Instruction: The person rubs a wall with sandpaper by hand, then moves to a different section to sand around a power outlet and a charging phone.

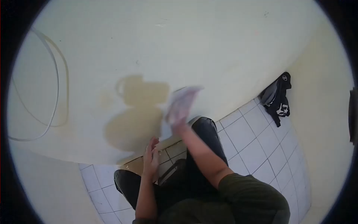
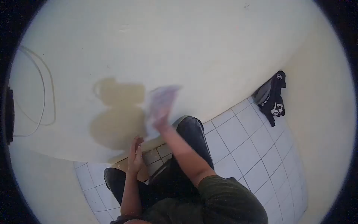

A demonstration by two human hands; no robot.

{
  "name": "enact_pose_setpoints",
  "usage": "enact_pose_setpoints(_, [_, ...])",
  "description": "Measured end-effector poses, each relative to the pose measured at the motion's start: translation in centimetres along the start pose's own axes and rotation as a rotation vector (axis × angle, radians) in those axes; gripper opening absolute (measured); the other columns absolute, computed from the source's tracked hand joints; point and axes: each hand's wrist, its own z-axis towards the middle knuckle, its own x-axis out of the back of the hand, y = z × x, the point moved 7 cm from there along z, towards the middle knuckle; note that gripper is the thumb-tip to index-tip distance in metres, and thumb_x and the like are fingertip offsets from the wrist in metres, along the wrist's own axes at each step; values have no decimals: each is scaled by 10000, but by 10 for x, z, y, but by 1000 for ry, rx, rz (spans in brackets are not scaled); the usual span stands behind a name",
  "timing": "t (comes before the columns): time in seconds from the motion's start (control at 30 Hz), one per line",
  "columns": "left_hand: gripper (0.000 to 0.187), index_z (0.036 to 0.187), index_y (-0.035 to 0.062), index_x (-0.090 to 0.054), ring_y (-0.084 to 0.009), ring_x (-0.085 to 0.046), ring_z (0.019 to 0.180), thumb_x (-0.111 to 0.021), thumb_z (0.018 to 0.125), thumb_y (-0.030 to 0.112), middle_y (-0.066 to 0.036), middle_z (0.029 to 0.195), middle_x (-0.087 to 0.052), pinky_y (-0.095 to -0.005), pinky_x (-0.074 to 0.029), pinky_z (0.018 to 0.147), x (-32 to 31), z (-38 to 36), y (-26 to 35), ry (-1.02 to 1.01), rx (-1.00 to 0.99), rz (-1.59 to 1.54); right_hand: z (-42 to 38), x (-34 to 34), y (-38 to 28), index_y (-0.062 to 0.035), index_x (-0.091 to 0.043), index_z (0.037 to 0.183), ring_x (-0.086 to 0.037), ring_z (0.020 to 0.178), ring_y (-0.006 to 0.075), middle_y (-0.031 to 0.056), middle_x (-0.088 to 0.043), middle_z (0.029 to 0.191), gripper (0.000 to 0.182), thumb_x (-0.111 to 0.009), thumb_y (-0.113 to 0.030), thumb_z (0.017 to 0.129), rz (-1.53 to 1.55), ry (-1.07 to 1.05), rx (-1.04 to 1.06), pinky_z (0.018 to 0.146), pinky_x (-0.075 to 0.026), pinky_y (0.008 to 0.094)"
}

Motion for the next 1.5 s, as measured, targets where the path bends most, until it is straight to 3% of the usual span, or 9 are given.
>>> enact_pose_setpoints(0.13, [453,1519,-5,-440,-305,-581,1306,-455,1079,104,-195,1421,-587,-413,-429,1114,-10,11,13,5,-55,-69,-5,-11,-10,-155,-603,1461,-272,1551,424,190,-353,1657,587,-590,-148,874,-129,-185,209,1231,-176,654])
enact_pose_setpoints(0.2, [441,1503,-13,-456,-310,-588,1295,-449,1079,106,-198,1414,-592,-415,-428,1113,-6,18,15,-3,-101,-69,38,30,9,31,-599,1386,-236,1560,429,273,-338,1635,407,-485,-105,1020,-162,129,169,1222,-216,635])
enact_pose_setpoints(0.3, [423,1478,-21,-481,-315,-597,1279,-446,1083,126,-207,1399,-600,-414,-428,1110,7,10,16,-19,-128,-25,79,80,60,80,-369,1549,-140,1592,389,264,-212,1688,488,-341,-100,1096,178,615,-249,1266,-149,525])
enact_pose_setpoints(0.43, [421,1472,1,-498,-289,-588,1265,-437,1097,179,-181,1387,-601,-414,-417,1115,28,4,19,-21,-126,-19,65,64,42,91,-164,1612,-48,1608,355,283,-112,1706,570,-324,-40,1081,111,667,-610,1284,-65,420])
enact_pose_setpoints(0.6, [413,1460,13,-515,-270,-584,1256,-432,1092,181,-163,1388,-598,-415,-414,1114,52,11,16,70,-153,-40,24,1,-26,63,-103,1628,74,1591,422,237,-15,1727,601,-341,-105,1102,171,343,-175,1276,19,500])
enact_pose_setpoints(0.87, [369,1403,-3,-556,-299,-633,1226,-443,1080,137,-181,1349,-642,-403,-454,1074,70,7,12,176,-194,-56,85,91,90,65,-111,1626,37,1605,355,227,-10,1730,626,-358,-201,1116,146,635,-538,1292,-4,451])
enact_pose_setpoints(1.1, [343,1356,15,-594,-341,-649,1202,-520,1027,82,-198,1299,-654,-414,-491,1035,54,15,4,34,-85,156,8,-17,-76,81,-51,1626,101,1550,546,382,58,1669,791,-489,-143,1008,88,113,-157,1209,86,656])
enact_pose_setpoints(1.4, [361,1346,14,-598,-355,-653,1172,-553,989,39,-212,1266,-657,-416,-497,1017,71,0,12,54,-164,117,79,68,44,58,-171,1621,9,1584,463,291,-73,1704,601,-375,-190,1113,41,623,-442,1273,-26,554])
enact_pose_setpoints(1.5, [376,1354,15,-596,-357,-655,1155,-563,980,33,-215,1255,-658,-416,-496,1012,69,9,4,43,-164,119,32,-12,-38,7,-273,1607,-67,1594,412,242,-163,1705,635,-476,-146,1025,66,477,-2,1267,-65,579])
